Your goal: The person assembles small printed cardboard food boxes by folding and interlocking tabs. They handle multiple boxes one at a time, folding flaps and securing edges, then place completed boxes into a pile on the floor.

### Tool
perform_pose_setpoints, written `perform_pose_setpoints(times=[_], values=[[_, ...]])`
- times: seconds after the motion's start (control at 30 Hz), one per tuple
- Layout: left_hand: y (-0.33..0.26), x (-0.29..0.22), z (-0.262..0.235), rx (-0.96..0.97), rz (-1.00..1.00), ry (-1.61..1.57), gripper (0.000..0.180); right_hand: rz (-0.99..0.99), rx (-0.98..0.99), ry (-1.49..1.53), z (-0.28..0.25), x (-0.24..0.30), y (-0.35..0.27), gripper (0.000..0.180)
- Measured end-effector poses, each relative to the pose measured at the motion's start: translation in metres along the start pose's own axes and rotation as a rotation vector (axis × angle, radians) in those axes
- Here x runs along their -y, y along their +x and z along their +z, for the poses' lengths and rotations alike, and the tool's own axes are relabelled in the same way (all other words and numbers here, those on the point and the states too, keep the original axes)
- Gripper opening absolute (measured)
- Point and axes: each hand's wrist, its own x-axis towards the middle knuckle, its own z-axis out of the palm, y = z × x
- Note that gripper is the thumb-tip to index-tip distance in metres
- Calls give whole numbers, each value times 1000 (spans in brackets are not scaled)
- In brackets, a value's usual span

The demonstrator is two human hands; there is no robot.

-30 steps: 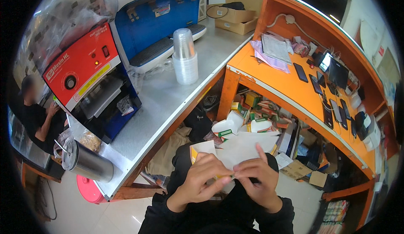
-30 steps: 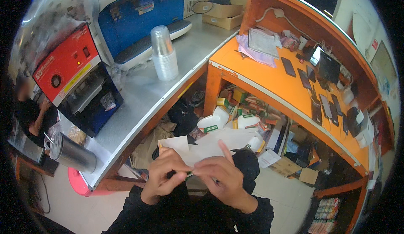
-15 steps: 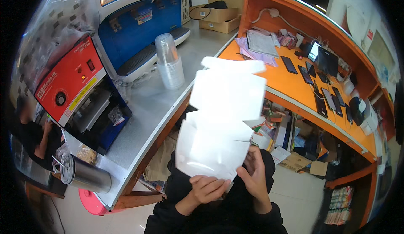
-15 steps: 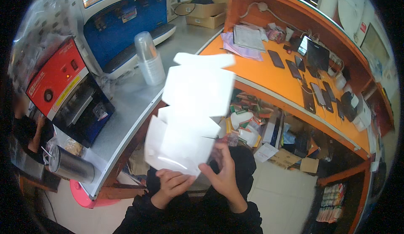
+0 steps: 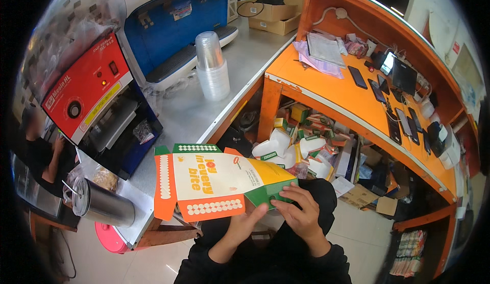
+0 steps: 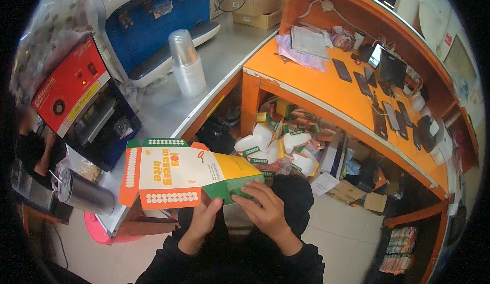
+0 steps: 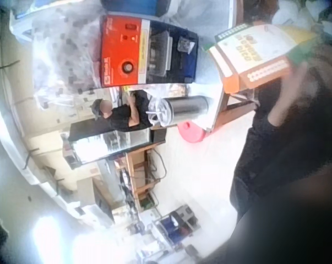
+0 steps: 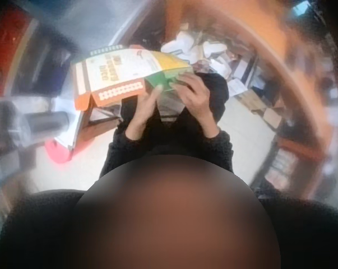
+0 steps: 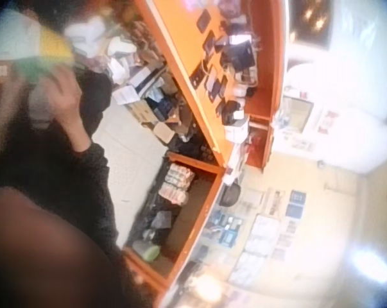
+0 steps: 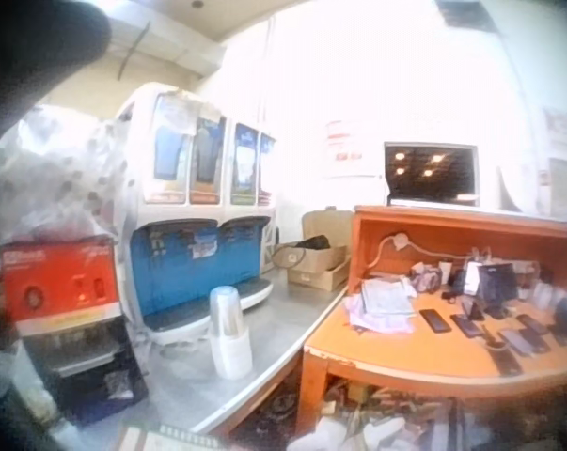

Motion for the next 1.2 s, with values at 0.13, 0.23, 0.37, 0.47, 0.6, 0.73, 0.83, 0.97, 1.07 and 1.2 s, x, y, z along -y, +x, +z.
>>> perform_pose_setpoints(times=[0.13,0.23,0.37,0.47,0.6,0.73,0.83,0.97,1.07,1.2], values=[[7,-8,-15,30,51,336,45,105,-39,162,-5,-1,-2,22],[7,2,-15,-147,355,799,40,301,-170,430,-1,4,-4,15],[8,18,-14,-206,568,1104,40,455,-319,637,15,12,-7,10],[8,23,-15,-204,535,1104,40,451,-361,616,24,12,-7,11],[8,22,-13,-196,482,1078,40,407,-341,503,25,11,-8,12],[4,17,-11,-176,420,1022,40,373,-287,437,24,9,-10,14],[4,14,-12,-158,379,995,40,302,-254,294,25,10,-13,20],[1,13,-13,-189,327,1007,40,205,-96,-60,32,23,-21,37],[-2,16,-10,-246,280,1030,40,255,67,-129,37,35,-27,53],[-3,16,-9,-244,197,870,40,167,79,-98,22,28,-22,48]])
